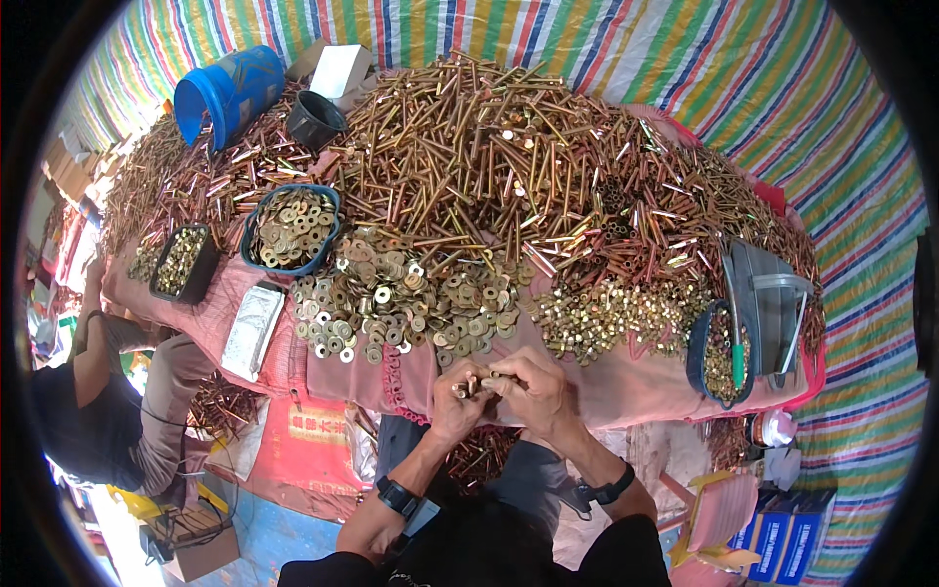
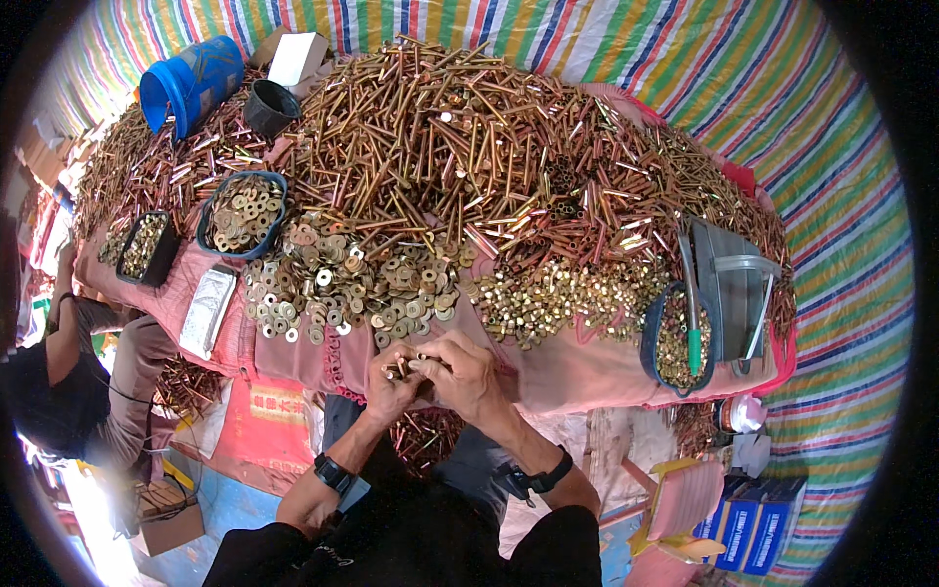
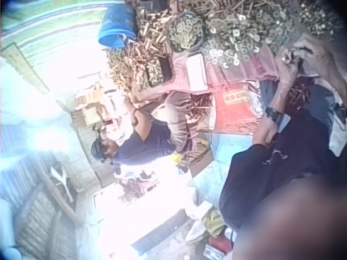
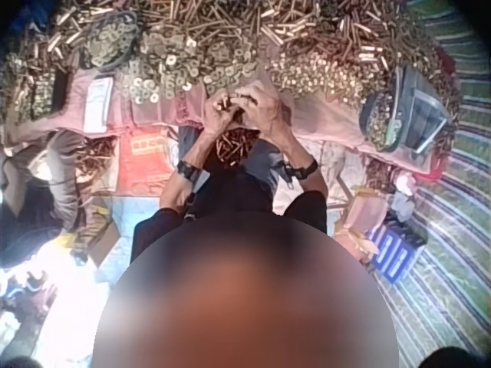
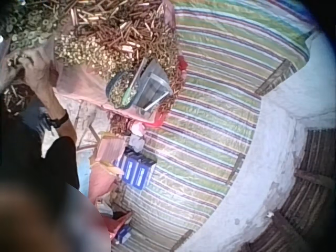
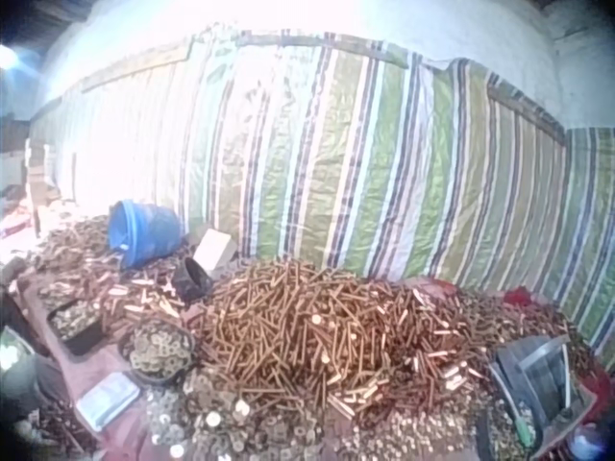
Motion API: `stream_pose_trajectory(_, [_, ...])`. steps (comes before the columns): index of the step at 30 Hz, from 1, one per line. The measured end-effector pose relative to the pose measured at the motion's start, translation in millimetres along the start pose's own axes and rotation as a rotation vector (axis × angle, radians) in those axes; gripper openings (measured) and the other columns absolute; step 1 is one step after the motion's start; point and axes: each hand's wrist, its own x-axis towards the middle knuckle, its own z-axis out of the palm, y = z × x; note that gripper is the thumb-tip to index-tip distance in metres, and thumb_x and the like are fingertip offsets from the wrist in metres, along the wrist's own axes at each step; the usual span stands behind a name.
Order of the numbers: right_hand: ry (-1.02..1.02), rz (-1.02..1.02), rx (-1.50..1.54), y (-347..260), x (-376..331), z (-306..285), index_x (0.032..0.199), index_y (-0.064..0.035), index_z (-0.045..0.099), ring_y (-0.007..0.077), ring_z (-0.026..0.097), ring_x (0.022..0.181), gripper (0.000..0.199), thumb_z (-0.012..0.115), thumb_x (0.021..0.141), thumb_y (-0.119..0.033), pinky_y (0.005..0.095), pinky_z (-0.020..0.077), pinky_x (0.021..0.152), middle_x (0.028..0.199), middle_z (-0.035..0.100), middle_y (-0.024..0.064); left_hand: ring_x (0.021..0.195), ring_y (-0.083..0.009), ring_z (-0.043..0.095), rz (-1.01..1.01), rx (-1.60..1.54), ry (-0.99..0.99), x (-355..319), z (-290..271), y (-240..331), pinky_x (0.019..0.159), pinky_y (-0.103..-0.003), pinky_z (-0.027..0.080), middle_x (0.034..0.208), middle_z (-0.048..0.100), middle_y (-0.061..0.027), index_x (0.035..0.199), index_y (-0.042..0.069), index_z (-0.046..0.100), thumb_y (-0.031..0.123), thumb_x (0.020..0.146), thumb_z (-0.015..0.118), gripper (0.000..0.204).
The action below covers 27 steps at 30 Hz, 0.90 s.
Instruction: The person sorts through large piles of copper tubing, brass fittings, and circular metal washers on a table, picking up individual pieces and moving them to different areas of the workspace.
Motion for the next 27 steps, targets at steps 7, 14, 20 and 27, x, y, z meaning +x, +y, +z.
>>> stream_pose_trajectory(7, [-0.052,0.232,0.15,-4,0,-5,0.102,-0.0009,0.07,0.0237,0.069,0.074,0.029,0.088,0.085,-0.016,0.0361,0.0548,0.066,0.091,0.067,0.0126,0.073,-0.0194,0.059,-0.01,-0.055,0.042,1,4,-2,0.066,-0.033,0.047,0.084,0.064,-0.0087,0.095,-0.001,0.068,-0.001,0.086,0.081,0.015])
stream_pose_trajectory(14, [-0.057,0.199,0.082,-7,3,-3,0.097,-0.0027,0.067,0.0199,0.065,0.069,0.029,0.089,0.084,-0.016,0.0345,0.0538,0.064,0.093,0.065,0.0105,0.074,-0.0187,0.059,0.011,0.003,0.027,1,0,2,0.067,-0.033,0.047,0.083,0.063,-0.0087,0.092,-0.001,0.068,-0.001,0.088,0.079,0.012])
stream_pose_trajectory(20, [-0.132,0.216,0.029,-14,0,-9,0.096,-0.0038,0.069,0.0214,0.067,0.072,0.023,0.086,0.085,-0.013,0.035,0.0551,0.066,0.097,0.065,0.0117,0.082,-0.0194,0.066,0.056,-0.013,0.004,2,0,4,0.072,-0.033,0.051,0.088,0.068,-0.0097,0.097,-0.002,0.069,-0.001,0.088,0.08,0.015])
stream_pose_trajectory(27, [-0.067,0.013,0.028,4,-2,-5,0.088,-0.002,0.064,0.022,0.069,0.07,0.034,0.092,0.081,-0.019,0.034,0.0558,0.063,0.093,0.068,0.0121,0.081,-0.0197,0.07,0.006,-0.034,-0.056,-2,-1,5,0.072,-0.034,0.056,0.094,0.073,-0.0108,0.102,-0.002,0.07,0.001,0.091,0.078,0.013])
